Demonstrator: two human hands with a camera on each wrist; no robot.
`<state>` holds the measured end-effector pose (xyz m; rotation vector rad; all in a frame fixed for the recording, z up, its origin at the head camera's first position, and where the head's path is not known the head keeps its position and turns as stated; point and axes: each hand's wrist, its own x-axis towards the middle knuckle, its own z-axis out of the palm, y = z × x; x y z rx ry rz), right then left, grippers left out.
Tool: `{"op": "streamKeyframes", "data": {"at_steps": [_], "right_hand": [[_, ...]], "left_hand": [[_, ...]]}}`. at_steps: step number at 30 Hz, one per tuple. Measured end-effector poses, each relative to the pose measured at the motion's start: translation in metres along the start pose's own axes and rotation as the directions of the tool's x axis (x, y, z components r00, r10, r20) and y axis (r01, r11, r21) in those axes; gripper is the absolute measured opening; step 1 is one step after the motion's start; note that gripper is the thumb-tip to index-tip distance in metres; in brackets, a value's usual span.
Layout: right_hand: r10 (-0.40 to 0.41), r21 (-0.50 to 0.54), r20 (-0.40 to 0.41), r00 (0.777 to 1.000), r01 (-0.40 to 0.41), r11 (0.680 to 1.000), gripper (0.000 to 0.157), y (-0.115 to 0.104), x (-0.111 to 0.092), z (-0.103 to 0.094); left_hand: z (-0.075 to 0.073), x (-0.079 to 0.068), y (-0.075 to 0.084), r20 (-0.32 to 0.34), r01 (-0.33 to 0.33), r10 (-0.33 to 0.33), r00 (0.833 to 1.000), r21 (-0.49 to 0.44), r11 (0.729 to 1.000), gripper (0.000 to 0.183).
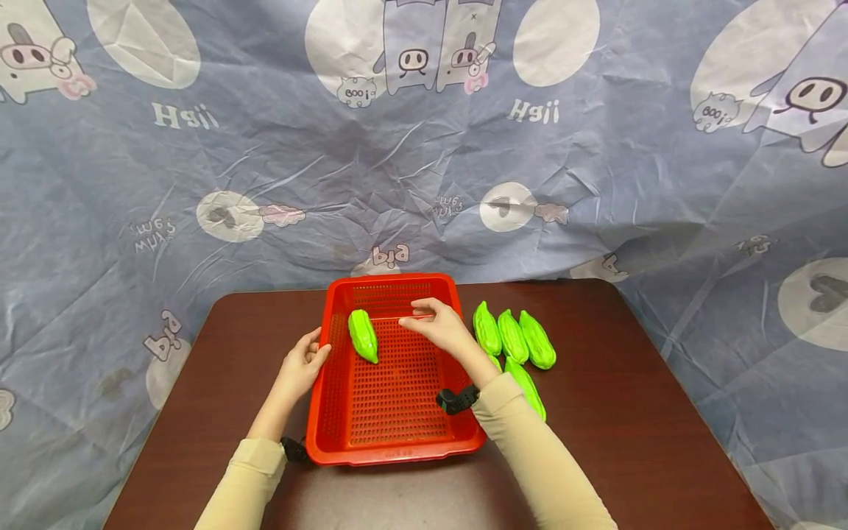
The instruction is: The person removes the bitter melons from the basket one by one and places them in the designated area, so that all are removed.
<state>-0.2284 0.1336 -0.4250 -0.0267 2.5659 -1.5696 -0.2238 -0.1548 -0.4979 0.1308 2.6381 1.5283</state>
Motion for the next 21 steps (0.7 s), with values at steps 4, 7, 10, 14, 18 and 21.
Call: {"op": "streamKeyframes", "data": {"at_steps": [4,7,10,14,18,21], "right_hand": [[-0.002,-0.003,0.011,1.0,0.002,1.0,0.054,-0.002,0.005,0.01],[0.004,-0.002,0.018,1.0,-0.004,1.0,0.054,-0.002,0.008,0.018],[0.007,-0.006,0.031,1.0,-0.007,1.0,0.055,0.001,0.011,0.026],[-0.001,-0.023,0.036,0.999,0.002,1.0,0.055,0.006,0.015,0.037],[-0.002,-0.041,0.035,0.999,0.003,0.999,0.055,0.008,0.019,0.046],[0.005,-0.04,0.046,0.999,-0.003,0.999,0.057,0.009,0.022,0.051]], "left_hand": [[0.0,0.0,-0.001,-0.005,0.0,0.0,1.0,-0.002,1.0,0.056],[0.0,-0.001,-0.001,-0.009,-0.003,0.003,1.0,-0.004,1.0,0.056],[0.0,-0.001,-0.001,-0.01,-0.006,0.006,1.0,-0.006,1.0,0.056],[0.0,-0.002,-0.001,-0.01,-0.002,0.001,1.0,-0.017,1.0,0.056],[0.0,-0.002,0.001,-0.005,-0.002,0.002,1.0,-0.021,1.0,0.056],[0.0,-0.001,0.002,-0.01,-0.011,0.011,1.0,-0.019,1.0,0.056]]}}
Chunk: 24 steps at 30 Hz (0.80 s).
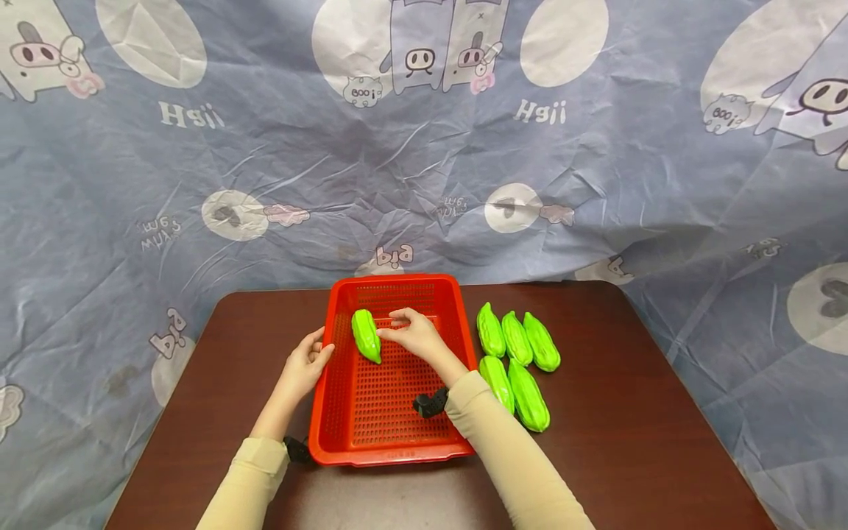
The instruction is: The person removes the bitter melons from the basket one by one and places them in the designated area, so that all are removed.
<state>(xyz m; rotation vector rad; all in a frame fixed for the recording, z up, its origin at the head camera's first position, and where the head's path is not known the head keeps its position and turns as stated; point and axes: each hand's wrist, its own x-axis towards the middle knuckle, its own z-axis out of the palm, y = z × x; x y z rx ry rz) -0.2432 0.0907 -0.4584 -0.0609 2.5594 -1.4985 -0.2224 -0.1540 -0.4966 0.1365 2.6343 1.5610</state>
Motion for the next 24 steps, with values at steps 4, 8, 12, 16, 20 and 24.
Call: {"op": "streamKeyframes", "data": {"at_steps": [4,8,12,16,20,24], "right_hand": [[0.007,0.0,0.006,1.0,-0.007,1.0,0.058,0.001,0.005,0.008],[0.009,-0.029,-0.008,1.0,-0.009,1.0,0.058,0.004,0.01,0.016],[-0.009,-0.058,-0.029,1.0,0.007,0.998,0.056,0.007,0.015,0.025],[-0.003,-0.072,-0.03,1.0,0.0,0.997,0.058,0.008,0.018,0.033],[0.022,-0.084,-0.028,0.999,-0.025,0.996,0.06,0.007,0.017,0.039],[0.009,-0.141,-0.047,0.999,-0.016,0.99,0.059,0.01,0.018,0.046]], "left_hand": [[0.001,0.001,-0.001,-0.004,0.001,-0.001,1.0,0.007,1.0,0.057],[0.002,0.002,-0.002,0.002,0.005,-0.005,1.0,0.008,1.0,0.057],[0.002,0.002,-0.003,-0.005,0.005,-0.005,1.0,0.003,1.0,0.056],[0.001,0.002,-0.003,-0.006,0.005,-0.005,1.0,0.003,1.0,0.056],[0.0,0.002,-0.003,-0.008,0.009,-0.009,1.0,-0.009,1.0,0.056],[0.0,0.003,-0.004,-0.01,0.008,-0.008,1.0,-0.01,1.0,0.056]]}}
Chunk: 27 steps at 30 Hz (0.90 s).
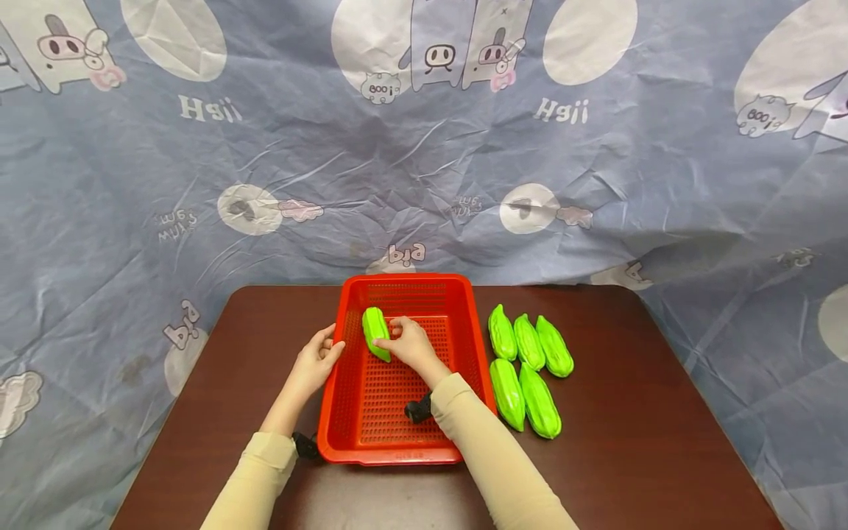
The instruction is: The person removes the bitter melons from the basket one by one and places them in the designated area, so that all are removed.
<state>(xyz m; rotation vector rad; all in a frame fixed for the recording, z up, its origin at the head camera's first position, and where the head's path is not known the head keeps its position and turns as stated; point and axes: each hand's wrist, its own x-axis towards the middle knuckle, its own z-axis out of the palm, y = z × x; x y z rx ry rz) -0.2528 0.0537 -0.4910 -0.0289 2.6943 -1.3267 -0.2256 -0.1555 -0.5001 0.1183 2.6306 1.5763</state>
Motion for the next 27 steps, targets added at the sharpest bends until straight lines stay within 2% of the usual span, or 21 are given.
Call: {"op": "streamKeyframes", "data": {"at_steps": [8,21,27], "right_hand": [[-0.018,-0.079,-0.02,1.0,0.017,0.997,0.061,0.009,0.002,0.013],[0.003,-0.095,-0.004,1.0,-0.003,0.995,0.058,0.015,0.002,0.023],[-0.016,-0.103,-0.012,1.0,0.015,0.995,0.054,0.014,0.004,0.024]], "left_hand": [[0.001,0.0,0.0,0.0,0.007,-0.007,1.0,-0.004,1.0,0.056],[0.003,-0.003,-0.001,0.002,0.01,-0.01,1.0,-0.019,1.0,0.056],[0.002,-0.003,0.0,-0.006,0.002,-0.002,1.0,-0.007,1.0,0.055]]}}
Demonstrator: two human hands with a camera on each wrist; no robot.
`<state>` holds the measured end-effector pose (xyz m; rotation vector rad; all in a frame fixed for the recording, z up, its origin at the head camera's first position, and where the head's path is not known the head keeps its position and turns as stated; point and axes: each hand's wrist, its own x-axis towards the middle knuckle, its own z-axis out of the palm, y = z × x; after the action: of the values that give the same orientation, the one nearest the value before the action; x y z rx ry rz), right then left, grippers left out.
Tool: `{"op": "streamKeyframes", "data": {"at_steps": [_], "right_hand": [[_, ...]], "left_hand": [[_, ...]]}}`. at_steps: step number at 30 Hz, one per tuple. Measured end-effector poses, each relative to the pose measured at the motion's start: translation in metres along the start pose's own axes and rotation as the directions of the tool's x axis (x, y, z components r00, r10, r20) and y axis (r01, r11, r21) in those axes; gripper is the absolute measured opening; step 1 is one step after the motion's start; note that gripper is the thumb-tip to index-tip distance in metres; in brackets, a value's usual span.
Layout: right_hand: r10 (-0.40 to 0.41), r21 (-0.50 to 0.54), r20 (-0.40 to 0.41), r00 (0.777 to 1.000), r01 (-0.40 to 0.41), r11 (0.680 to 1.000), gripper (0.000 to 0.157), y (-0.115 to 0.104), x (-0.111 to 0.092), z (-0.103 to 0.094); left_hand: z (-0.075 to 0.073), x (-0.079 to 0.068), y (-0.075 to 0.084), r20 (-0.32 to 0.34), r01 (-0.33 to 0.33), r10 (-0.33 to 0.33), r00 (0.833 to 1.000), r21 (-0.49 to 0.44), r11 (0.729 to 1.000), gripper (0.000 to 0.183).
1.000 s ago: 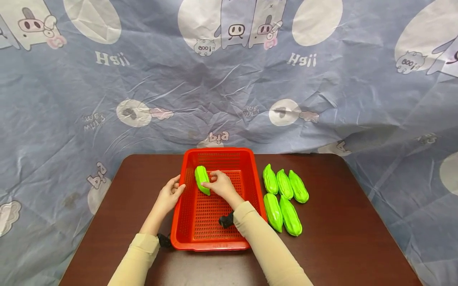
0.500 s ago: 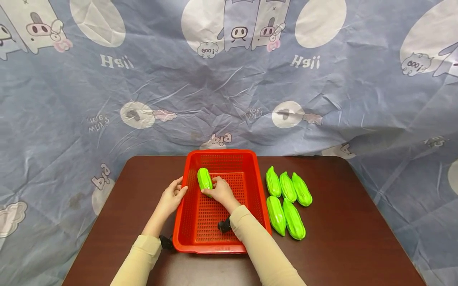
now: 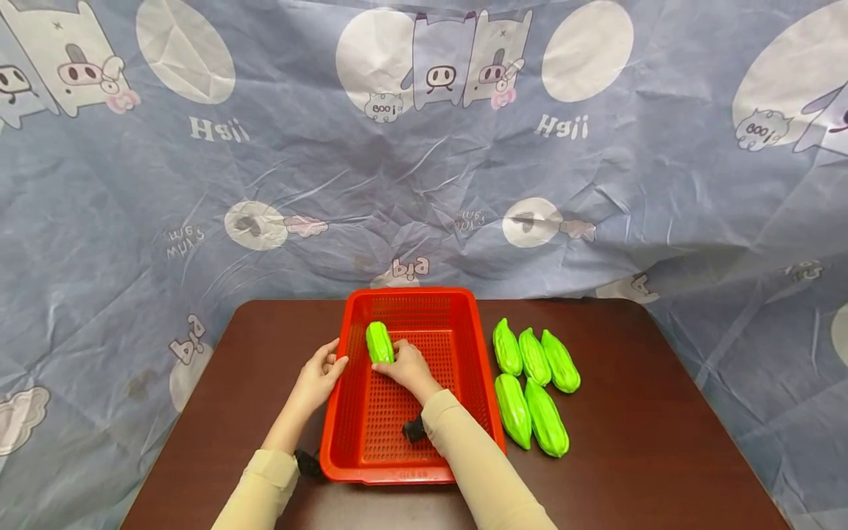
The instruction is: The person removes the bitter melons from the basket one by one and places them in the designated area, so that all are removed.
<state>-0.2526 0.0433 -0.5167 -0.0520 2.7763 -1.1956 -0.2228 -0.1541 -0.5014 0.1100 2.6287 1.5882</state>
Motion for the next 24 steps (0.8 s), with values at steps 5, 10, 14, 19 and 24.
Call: {"op": "streamKeyframes", "data": {"at_steps": [5,10,14,19,24], "right_hand": [[0.005,-0.015,-0.002,1.0,-0.005,1.0,0.05,-0.0009,-0.0005,0.0027],[-0.004,-0.033,-0.028,1.0,0.003,0.999,0.05,0.0006,0.0,0.0061],[-0.011,-0.027,-0.046,0.999,0.01,1.0,0.048,0.0024,0.0004,0.0077],[-0.003,0.001,-0.044,0.999,0.003,1.0,0.047,0.0027,0.0009,0.006],[0.023,0.019,-0.034,0.999,-0.022,1.0,0.046,0.0012,0.0019,0.0036]], "left_hand": [[-0.0004,-0.0014,0.0005,0.002,0.003,-0.003,1.0,0.0,1.0,0.055],[-0.0004,-0.0017,0.0001,0.001,0.001,-0.001,1.0,0.003,1.0,0.055],[-0.0005,-0.0012,-0.0013,-0.003,-0.002,0.002,1.0,0.005,1.0,0.055],[-0.0003,-0.0002,-0.0013,-0.007,-0.001,0.001,1.0,0.003,1.0,0.055],[0.0002,0.0005,-0.0017,-0.011,0.002,-0.002,1.0,-0.007,1.0,0.055]]}}
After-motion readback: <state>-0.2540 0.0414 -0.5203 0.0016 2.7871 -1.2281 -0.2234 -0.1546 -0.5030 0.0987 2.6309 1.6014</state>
